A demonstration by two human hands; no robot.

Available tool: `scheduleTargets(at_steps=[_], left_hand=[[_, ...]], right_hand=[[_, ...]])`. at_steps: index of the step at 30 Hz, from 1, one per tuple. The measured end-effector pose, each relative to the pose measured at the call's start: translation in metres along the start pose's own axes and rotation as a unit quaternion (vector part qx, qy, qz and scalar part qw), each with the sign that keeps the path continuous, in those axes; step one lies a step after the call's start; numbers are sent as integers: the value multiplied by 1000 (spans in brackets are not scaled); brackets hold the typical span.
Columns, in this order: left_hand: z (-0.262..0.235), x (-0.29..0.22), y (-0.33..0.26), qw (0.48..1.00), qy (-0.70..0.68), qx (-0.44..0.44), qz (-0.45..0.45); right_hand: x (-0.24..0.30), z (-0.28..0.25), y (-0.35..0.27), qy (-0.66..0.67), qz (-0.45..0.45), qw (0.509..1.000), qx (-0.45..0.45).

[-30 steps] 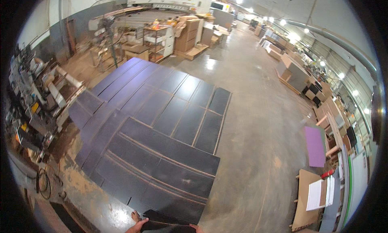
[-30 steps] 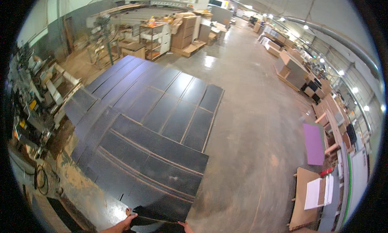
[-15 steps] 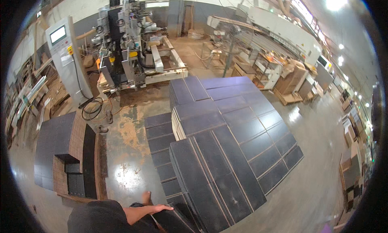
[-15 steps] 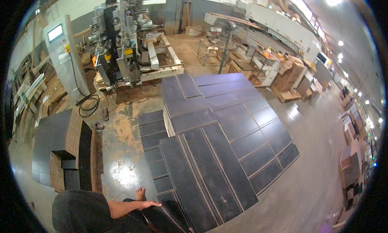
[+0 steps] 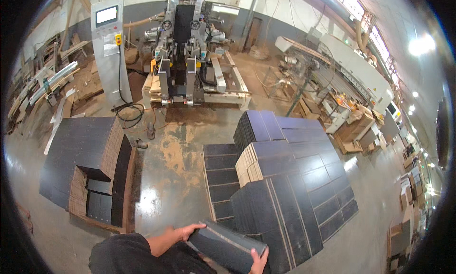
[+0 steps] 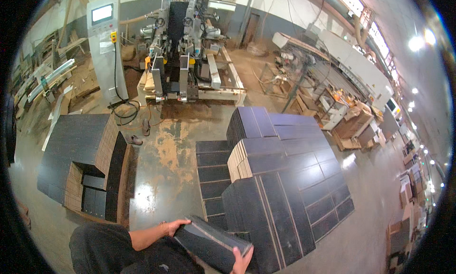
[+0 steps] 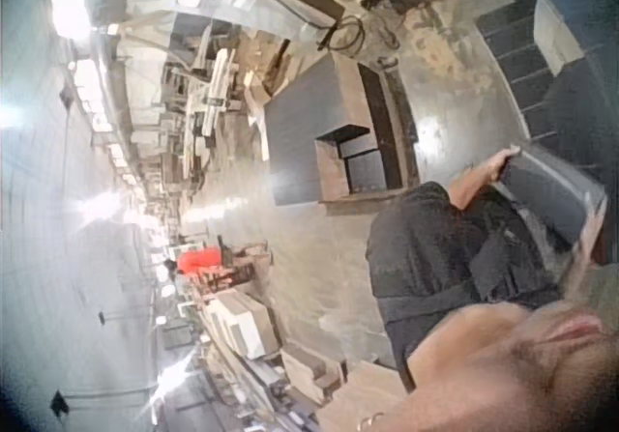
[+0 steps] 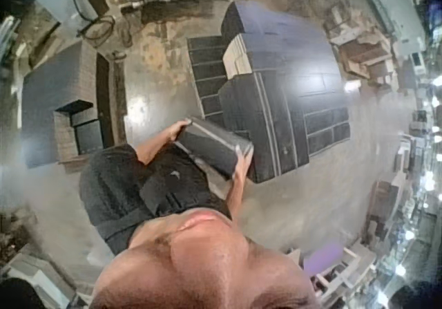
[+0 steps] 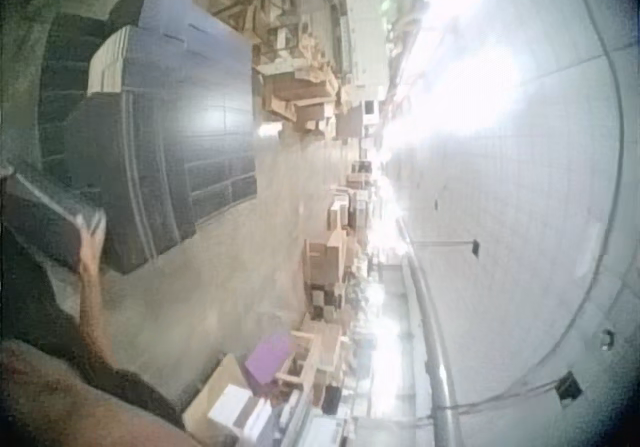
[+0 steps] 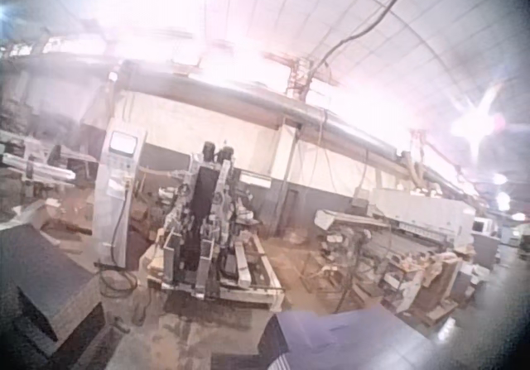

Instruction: The person takes stacks of thin dark wood panels from a pallet, feeds them by hand into an industrial drilling machine, retrieves the processed panels, and stacks them onto a different pallet.

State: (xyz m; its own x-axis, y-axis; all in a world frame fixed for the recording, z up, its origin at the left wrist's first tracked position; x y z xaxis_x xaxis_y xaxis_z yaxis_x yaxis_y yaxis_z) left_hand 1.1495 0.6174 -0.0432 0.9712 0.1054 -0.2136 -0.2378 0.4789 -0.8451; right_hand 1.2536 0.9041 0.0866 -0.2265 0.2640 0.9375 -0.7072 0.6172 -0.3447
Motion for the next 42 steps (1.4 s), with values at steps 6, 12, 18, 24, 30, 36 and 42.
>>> scheduleTargets(at_steps=[6,12,18,24,30,36,42], left_hand=[[-62,-69,-52,977,-139,-43,156],[-143,-138,-76,912,-250,121,300],[-176,-176,-120,867,-323,149,349],[-210,-210,-104,853,-328,136,382],[-216,-286,-102,839,-332,141,408],[-175,-380,-125,829,-302,100,459],[-168,-450,-109,803,-330,146,475]], right_hand=[[135,187,-34,-359,-285,876,150],[188,337,-86,-370,-346,832,228],[202,423,-109,-369,-392,794,283],[202,488,-82,-324,-400,794,323],[217,547,-29,-287,-434,788,330],[256,599,22,-275,-471,778,312],[271,650,75,-265,-476,765,344]])
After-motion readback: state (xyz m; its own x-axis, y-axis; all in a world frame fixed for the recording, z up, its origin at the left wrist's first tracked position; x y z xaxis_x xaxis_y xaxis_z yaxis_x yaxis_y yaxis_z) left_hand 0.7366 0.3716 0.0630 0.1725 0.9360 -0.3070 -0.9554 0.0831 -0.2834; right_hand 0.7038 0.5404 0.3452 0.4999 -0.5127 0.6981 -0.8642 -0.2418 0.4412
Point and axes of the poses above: each hand's wrist, its own y-axis towards the middle knuckle, its own z-axis out of the palm, x = y × z, the point moved 4 cm from there along y, towards the middle knuckle, and after that the axes turned 2 degrees about -x, right-handed, at the moved point
